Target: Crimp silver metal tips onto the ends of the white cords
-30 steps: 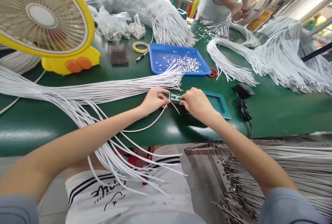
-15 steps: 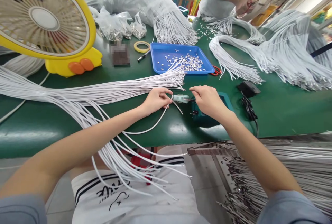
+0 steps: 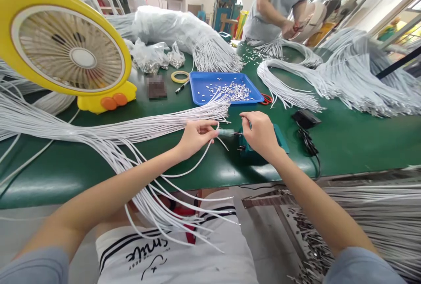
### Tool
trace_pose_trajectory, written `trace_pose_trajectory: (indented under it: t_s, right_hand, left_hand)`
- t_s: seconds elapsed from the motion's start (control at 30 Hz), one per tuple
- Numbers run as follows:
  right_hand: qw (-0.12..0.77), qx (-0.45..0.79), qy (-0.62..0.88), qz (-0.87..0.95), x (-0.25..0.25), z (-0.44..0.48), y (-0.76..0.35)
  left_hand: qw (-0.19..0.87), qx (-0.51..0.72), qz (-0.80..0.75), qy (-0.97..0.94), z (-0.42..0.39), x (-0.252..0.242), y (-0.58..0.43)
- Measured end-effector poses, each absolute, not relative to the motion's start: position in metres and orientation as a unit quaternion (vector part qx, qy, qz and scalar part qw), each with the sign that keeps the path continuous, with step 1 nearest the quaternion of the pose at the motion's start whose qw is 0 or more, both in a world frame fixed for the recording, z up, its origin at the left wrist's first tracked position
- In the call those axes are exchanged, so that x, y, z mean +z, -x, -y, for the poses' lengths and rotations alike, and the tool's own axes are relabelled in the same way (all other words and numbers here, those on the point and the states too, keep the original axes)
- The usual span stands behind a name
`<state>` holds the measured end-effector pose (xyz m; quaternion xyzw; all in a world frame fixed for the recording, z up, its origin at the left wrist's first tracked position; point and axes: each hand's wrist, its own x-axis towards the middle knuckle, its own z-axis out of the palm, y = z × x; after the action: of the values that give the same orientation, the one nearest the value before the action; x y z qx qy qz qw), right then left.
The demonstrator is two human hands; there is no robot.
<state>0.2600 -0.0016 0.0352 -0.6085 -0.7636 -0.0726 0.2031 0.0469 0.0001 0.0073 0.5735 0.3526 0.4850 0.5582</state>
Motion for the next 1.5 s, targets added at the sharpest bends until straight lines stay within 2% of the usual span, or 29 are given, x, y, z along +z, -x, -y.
trace_pose_trajectory:
  t_s: [0.1, 0.27, 0.47, 0.53, 0.63, 0.73, 0.93, 1.0, 1.1, 1.27, 1.5]
  right_hand:
    - [0.195, -0.080, 0.599, 0.772, 0.034, 0.003, -0.260]
    - [0.180, -0.070, 0.579, 0.792, 0.033, 0.003, -0.258]
    - [0.186, -0.048, 0.557, 0.808, 0.033, 0.001, -0.259]
    - [0.223, -0.052, 0.529, 0.817, 0.033, 0.004, -0.258]
    - [0.341, -0.044, 0.460, 0.819, 0.031, 0.012, -0.246]
    - [0.448, 0.052, 0.384, 0.805, 0.026, 0.020, -0.219]
    - [0.542, 0.359, 0.350, 0.675, 0.035, 0.044, -0.172]
    - [0.561, 0.439, 0.321, 0.624, 0.043, 0.056, -0.171]
    - [0.554, 0.494, 0.284, 0.607, 0.052, 0.070, -0.176]
    - [0.524, 0.495, 0.260, 0.643, 0.057, 0.082, -0.180]
    - [0.525, 0.407, 0.279, 0.694, 0.060, 0.087, -0.182]
  left_hand:
    - [0.570, 0.483, -0.318, -0.584, 0.024, 0.019, -0.051]
    - [0.663, 0.455, -0.288, -0.520, 0.062, 0.023, -0.052]
    - [0.607, 0.474, -0.313, -0.556, 0.085, 0.020, -0.047]
    - [0.578, 0.487, -0.317, -0.573, 0.091, 0.024, -0.045]
    - [0.544, 0.509, -0.321, -0.586, 0.099, 0.031, -0.042]
    - [0.537, 0.532, -0.319, -0.572, 0.105, 0.035, -0.039]
    - [0.506, 0.591, -0.347, -0.524, 0.107, 0.041, -0.029]
    - [0.495, 0.602, -0.350, -0.520, 0.107, 0.043, -0.024]
    - [0.481, 0.615, -0.329, -0.531, 0.108, 0.044, -0.018]
    - [0.451, 0.628, -0.289, -0.565, 0.108, 0.039, -0.015]
    - [0.462, 0.595, -0.330, -0.569, 0.110, 0.040, -0.017]
